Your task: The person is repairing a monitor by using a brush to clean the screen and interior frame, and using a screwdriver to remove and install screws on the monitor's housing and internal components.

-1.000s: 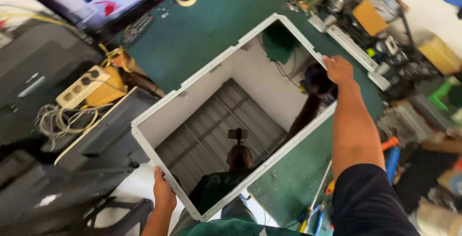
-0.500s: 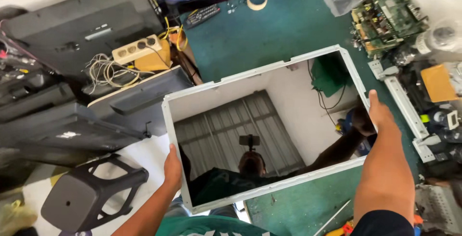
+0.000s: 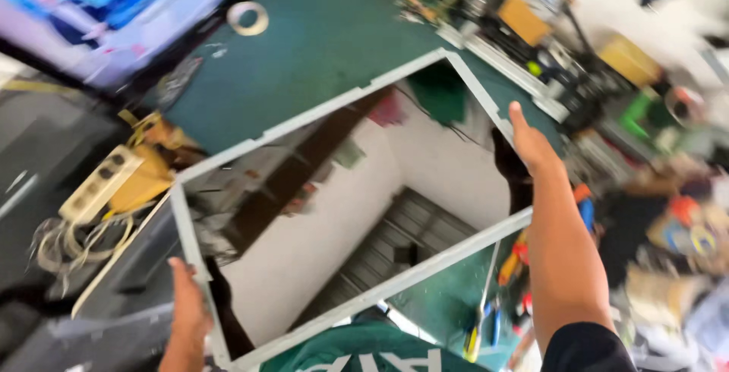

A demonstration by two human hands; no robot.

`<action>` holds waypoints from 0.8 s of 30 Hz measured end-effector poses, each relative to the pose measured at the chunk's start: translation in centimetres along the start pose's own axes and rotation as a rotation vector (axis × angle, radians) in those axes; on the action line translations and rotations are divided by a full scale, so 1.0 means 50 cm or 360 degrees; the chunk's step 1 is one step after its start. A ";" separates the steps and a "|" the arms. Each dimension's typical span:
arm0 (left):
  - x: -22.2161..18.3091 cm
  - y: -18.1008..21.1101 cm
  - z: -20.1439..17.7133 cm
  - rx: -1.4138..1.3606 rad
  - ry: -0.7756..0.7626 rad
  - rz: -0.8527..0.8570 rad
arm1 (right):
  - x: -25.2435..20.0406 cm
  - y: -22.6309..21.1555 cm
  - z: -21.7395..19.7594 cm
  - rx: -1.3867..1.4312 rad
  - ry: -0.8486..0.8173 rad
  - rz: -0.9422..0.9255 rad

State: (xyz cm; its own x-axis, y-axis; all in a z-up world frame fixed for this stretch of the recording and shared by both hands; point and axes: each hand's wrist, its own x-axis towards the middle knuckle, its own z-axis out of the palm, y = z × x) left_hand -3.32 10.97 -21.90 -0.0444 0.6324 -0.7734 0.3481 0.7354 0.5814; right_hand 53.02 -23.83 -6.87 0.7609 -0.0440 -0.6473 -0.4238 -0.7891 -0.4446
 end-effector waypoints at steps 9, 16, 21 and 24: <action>0.219 0.371 0.091 0.0168 -0.0801 0.0328 | -0.223 0.156 0.049 0.0879 0.0127 0.0363; 0.265 0.646 0.301 0.1267 -0.0408 0.0626 | -0.339 0.255 0.237 0.1407 0.0426 0.0653; 0.353 0.694 0.457 0.0838 -0.1040 0.0738 | -0.306 0.365 0.350 0.1711 0.0705 0.0604; 0.251 0.695 0.483 0.0917 -0.1164 0.0866 | -0.248 0.471 0.381 0.1826 0.0577 0.0389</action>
State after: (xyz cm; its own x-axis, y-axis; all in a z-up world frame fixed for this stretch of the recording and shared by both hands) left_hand 30.83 38.58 -17.54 0.7532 0.4007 -0.5217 0.5492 0.0535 0.8340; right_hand 24.25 -30.17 -21.11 0.6158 -0.4274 -0.6619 -0.6218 0.2525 -0.7414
